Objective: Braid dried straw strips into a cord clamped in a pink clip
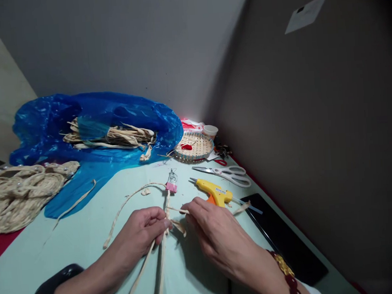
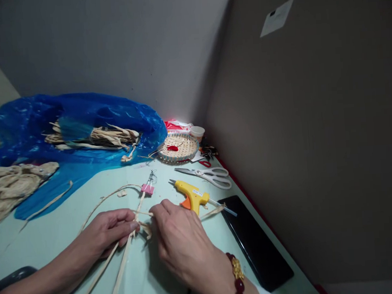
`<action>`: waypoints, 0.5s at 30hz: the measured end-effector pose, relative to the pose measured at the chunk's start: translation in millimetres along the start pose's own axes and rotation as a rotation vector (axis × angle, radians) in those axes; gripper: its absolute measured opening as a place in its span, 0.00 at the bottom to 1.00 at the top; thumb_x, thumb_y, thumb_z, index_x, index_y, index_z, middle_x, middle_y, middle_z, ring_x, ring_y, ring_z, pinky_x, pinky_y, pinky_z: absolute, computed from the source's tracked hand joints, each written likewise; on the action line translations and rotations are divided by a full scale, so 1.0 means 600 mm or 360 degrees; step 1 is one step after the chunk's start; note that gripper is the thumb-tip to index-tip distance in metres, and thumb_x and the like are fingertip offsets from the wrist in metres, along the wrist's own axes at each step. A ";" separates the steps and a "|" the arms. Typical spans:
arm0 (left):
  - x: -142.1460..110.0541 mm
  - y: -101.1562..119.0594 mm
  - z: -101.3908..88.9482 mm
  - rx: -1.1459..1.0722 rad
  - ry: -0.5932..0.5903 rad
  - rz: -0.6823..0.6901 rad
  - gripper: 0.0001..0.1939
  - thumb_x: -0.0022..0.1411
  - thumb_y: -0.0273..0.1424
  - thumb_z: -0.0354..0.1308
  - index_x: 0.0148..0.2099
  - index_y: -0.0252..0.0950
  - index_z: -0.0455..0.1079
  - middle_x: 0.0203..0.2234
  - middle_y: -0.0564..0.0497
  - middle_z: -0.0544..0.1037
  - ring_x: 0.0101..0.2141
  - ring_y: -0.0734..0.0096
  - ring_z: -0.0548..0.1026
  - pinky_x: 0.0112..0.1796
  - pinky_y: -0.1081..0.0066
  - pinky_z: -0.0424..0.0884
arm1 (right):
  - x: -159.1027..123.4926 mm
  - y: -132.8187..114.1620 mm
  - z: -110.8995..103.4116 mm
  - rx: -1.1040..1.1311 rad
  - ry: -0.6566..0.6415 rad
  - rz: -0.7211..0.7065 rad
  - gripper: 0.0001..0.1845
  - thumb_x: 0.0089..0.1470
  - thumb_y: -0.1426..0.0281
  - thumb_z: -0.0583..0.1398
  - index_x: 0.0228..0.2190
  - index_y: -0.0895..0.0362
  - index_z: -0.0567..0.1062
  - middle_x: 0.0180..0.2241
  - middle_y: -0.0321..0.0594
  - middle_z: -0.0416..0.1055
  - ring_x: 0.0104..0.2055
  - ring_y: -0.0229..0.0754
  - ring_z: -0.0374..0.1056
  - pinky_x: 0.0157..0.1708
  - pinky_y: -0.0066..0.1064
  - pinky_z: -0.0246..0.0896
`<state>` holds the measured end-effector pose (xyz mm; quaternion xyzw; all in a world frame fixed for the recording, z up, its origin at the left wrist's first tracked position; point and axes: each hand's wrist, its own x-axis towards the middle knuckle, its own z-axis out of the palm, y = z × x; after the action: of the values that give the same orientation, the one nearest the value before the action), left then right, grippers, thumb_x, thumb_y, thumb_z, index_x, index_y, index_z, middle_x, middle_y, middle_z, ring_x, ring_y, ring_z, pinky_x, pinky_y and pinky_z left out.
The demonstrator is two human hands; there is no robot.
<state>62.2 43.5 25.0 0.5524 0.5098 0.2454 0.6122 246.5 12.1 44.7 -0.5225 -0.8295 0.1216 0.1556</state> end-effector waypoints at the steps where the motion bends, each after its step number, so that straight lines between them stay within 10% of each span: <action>1: -0.001 0.001 0.001 0.0007 0.0021 0.0008 0.14 0.53 0.42 0.57 0.25 0.37 0.61 0.14 0.62 0.61 0.17 0.80 0.51 0.19 0.76 0.43 | -0.002 -0.004 -0.002 -0.0016 0.0019 0.0049 0.09 0.63 0.70 0.50 0.34 0.55 0.70 0.31 0.38 0.68 0.30 0.40 0.63 0.30 0.30 0.53; 5: -0.003 0.001 0.005 0.0050 0.0069 -0.0001 0.14 0.54 0.41 0.55 0.25 0.37 0.61 0.15 0.61 0.61 0.16 0.81 0.50 0.18 0.76 0.42 | -0.009 -0.011 -0.009 -0.0013 0.0045 0.0122 0.21 0.66 0.62 0.45 0.24 0.54 0.65 0.23 0.34 0.64 0.24 0.38 0.59 0.26 0.30 0.47; 10: -0.004 0.000 0.007 -0.0029 0.0060 -0.0032 0.14 0.54 0.42 0.55 0.25 0.38 0.60 0.15 0.61 0.61 0.15 0.82 0.49 0.17 0.77 0.41 | -0.017 -0.017 -0.004 -0.0038 0.0014 0.0072 0.10 0.63 0.69 0.45 0.34 0.54 0.65 0.18 0.31 0.59 0.17 0.38 0.50 0.20 0.32 0.38; 15: -0.004 0.001 0.010 -0.0128 0.0064 -0.0080 0.15 0.51 0.43 0.58 0.27 0.37 0.62 0.14 0.62 0.60 0.16 0.82 0.49 0.17 0.78 0.40 | -0.022 -0.022 0.005 0.0142 0.0186 -0.0130 0.07 0.55 0.75 0.51 0.28 0.55 0.66 0.28 0.39 0.64 0.29 0.41 0.59 0.25 0.30 0.49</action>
<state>66.7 39.1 25.5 0.5093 0.5254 0.2613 0.6295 239.6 -5.3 44.9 -0.4870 -0.8333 0.1212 0.2316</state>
